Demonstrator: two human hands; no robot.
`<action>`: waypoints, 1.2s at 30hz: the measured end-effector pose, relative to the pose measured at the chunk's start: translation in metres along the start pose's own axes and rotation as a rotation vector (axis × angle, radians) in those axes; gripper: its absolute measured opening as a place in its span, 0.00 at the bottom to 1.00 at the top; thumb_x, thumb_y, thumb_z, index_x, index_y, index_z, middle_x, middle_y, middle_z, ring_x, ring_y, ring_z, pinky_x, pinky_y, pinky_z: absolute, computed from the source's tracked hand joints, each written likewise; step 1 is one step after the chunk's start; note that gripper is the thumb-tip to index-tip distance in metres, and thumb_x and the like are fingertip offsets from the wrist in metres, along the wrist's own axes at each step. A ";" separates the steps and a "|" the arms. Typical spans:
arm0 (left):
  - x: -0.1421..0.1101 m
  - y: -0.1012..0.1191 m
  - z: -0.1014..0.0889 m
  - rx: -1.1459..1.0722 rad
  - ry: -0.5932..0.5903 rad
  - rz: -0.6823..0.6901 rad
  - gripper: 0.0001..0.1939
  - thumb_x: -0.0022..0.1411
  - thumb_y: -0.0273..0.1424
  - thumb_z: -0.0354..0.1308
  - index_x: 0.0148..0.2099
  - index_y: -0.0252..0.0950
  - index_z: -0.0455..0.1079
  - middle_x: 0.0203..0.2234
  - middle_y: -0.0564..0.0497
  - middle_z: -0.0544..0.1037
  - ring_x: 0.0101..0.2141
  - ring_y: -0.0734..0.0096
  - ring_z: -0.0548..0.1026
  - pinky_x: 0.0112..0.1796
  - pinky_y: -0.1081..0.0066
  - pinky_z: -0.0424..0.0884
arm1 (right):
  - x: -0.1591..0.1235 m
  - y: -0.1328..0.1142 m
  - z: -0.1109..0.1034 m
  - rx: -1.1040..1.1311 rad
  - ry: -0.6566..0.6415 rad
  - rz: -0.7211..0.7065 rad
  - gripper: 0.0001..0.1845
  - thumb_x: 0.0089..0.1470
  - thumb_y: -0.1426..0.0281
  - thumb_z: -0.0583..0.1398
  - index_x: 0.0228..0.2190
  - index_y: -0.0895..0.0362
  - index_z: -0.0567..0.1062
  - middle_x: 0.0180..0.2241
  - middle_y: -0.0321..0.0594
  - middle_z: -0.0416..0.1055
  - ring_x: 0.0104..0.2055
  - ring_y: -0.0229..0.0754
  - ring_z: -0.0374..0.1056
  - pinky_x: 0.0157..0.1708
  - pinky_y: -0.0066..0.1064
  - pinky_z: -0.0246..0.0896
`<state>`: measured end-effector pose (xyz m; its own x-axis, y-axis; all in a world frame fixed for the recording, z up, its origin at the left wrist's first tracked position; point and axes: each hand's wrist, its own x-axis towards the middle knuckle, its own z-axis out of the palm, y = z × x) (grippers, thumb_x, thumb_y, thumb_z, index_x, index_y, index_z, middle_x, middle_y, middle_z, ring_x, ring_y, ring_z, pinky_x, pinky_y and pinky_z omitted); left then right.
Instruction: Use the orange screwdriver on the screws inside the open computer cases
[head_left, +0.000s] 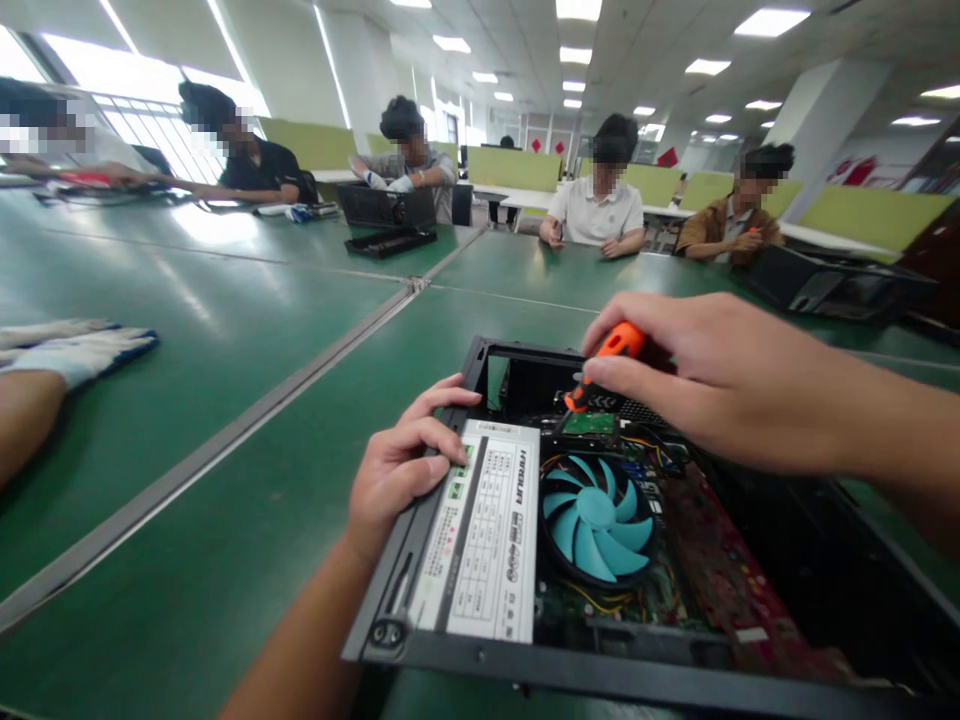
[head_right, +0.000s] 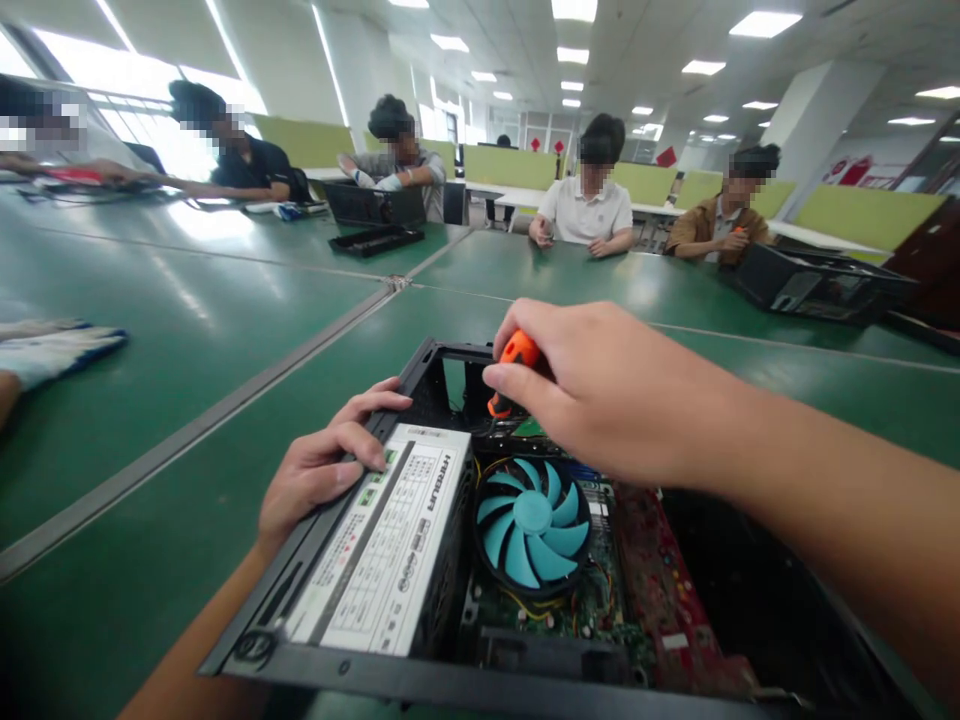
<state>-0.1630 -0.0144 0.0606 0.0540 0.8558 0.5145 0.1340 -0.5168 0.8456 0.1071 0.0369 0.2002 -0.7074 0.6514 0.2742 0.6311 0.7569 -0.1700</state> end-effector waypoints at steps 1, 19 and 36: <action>0.000 0.000 -0.001 0.006 -0.007 0.001 0.04 0.50 0.30 0.59 0.26 0.39 0.75 0.50 0.48 0.78 0.63 0.44 0.59 0.62 0.45 0.51 | 0.006 -0.001 0.006 0.003 -0.052 0.004 0.12 0.64 0.60 0.55 0.38 0.54 0.73 0.33 0.37 0.75 0.33 0.44 0.68 0.31 0.33 0.56; 0.001 -0.001 -0.006 0.038 -0.040 -0.001 0.06 0.53 0.33 0.59 0.26 0.39 0.75 0.51 0.48 0.77 0.63 0.43 0.59 0.62 0.44 0.50 | 0.022 0.011 0.071 0.013 -0.257 -0.028 0.20 0.65 0.57 0.52 0.31 0.57 0.73 0.33 0.44 0.76 0.34 0.46 0.70 0.32 0.34 0.56; 0.004 -0.002 -0.008 0.060 -0.027 0.000 0.06 0.51 0.35 0.60 0.27 0.38 0.76 0.50 0.46 0.77 0.63 0.40 0.58 0.62 0.40 0.50 | -0.025 0.014 -0.022 0.192 0.297 0.202 0.18 0.64 0.69 0.53 0.54 0.57 0.63 0.47 0.46 0.70 0.46 0.48 0.69 0.48 0.42 0.64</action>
<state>-0.1710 -0.0100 0.0623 0.0809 0.8567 0.5095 0.1929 -0.5150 0.8352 0.1411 0.0299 0.2120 -0.4348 0.7660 0.4735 0.6575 0.6293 -0.4144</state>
